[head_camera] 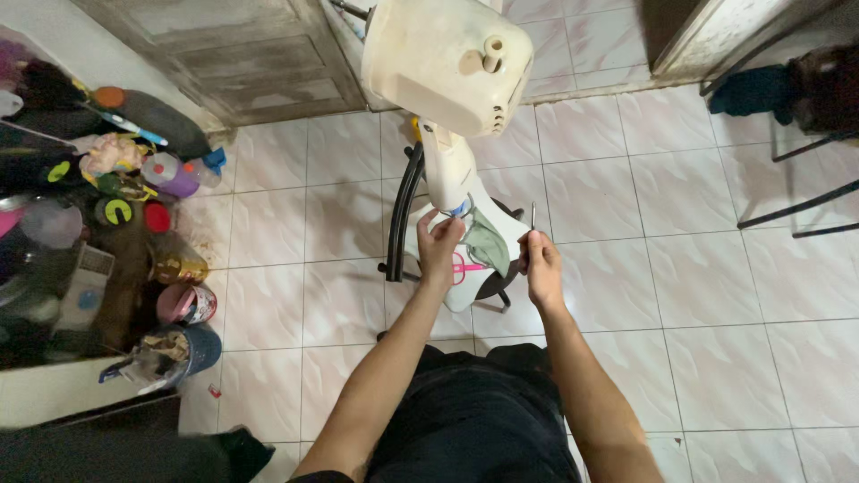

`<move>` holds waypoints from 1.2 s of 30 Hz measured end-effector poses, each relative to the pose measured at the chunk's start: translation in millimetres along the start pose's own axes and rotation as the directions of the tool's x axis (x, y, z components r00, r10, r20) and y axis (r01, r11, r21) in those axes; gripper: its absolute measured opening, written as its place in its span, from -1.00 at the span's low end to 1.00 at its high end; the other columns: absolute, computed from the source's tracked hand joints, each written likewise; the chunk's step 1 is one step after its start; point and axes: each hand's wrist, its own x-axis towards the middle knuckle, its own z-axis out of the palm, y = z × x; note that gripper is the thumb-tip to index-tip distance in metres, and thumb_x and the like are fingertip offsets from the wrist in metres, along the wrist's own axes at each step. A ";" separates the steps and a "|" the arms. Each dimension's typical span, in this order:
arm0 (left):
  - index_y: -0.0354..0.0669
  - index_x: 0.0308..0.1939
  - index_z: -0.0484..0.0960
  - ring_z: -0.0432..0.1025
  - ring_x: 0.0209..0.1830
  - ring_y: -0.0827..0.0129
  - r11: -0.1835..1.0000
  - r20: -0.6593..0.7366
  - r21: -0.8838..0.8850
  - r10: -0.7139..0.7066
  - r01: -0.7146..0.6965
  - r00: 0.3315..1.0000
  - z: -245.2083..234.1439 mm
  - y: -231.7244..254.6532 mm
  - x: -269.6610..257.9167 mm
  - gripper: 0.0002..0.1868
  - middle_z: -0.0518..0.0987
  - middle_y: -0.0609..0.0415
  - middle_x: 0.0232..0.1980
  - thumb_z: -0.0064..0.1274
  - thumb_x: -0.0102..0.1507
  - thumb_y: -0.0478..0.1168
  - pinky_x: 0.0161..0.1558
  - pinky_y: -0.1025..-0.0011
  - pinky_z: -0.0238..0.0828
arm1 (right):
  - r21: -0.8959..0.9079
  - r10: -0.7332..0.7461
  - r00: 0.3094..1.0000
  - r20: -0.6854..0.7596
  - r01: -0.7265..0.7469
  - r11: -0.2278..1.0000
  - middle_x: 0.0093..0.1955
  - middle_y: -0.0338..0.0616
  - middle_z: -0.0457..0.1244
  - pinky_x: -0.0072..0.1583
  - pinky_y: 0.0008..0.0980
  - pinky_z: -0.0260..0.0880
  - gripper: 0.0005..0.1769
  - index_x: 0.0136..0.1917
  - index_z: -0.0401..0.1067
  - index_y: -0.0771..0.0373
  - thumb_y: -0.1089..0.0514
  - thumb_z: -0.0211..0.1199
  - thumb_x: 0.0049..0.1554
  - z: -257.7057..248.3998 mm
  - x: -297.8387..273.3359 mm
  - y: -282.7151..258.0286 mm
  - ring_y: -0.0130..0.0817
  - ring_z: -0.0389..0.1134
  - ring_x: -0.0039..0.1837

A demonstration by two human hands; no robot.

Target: The person uses a screwdriver to loosen and tighten screws on the neck of a standing electric fan. They repeatedly adjust the same screw area and later wipe the fan with a cloth.

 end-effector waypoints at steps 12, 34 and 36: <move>-0.30 -0.05 0.52 0.53 -0.06 0.37 0.998 0.452 -0.017 -0.047 0.061 0.891 41.5 39.9 -16.3 -0.89 0.60 0.02 -0.09 0.09 0.36 -0.44 0.16 0.30 0.53 | 0.347 -0.088 0.976 -0.202 0.155 0.925 -0.31 -0.28 0.12 -0.29 -0.44 0.05 -0.59 -0.06 0.34 0.26 -0.09 -0.06 0.42 -14.6 -31.1 -9.5 -0.49 0.05 -0.34; -0.12 -0.05 0.45 0.42 -0.05 0.49 0.845 0.673 -0.182 -0.267 0.503 0.690 356.2 -130.3 -32.6 -0.91 0.50 0.13 -0.09 0.02 0.42 -0.25 0.24 0.36 0.42 | 0.290 -0.028 0.928 -0.372 0.145 0.946 -0.39 -0.34 -0.02 -0.38 -0.51 -0.14 -0.60 0.03 0.34 0.30 -0.08 -0.09 0.39 -330.3 -57.0 -154.5 -0.59 -0.12 -0.43; -0.12 -0.06 0.45 0.41 -0.05 0.48 0.853 0.668 -0.153 -0.282 0.498 0.689 374.3 -144.3 -23.7 -0.92 0.49 0.12 -0.09 0.03 0.42 -0.26 0.24 0.35 0.42 | 0.306 -0.037 0.930 -0.365 0.158 0.939 -0.40 -0.35 -0.04 -0.38 -0.51 -0.14 -0.59 0.03 0.34 0.30 -0.08 -0.09 0.39 -352.5 -37.7 -166.9 -0.59 -0.12 -0.42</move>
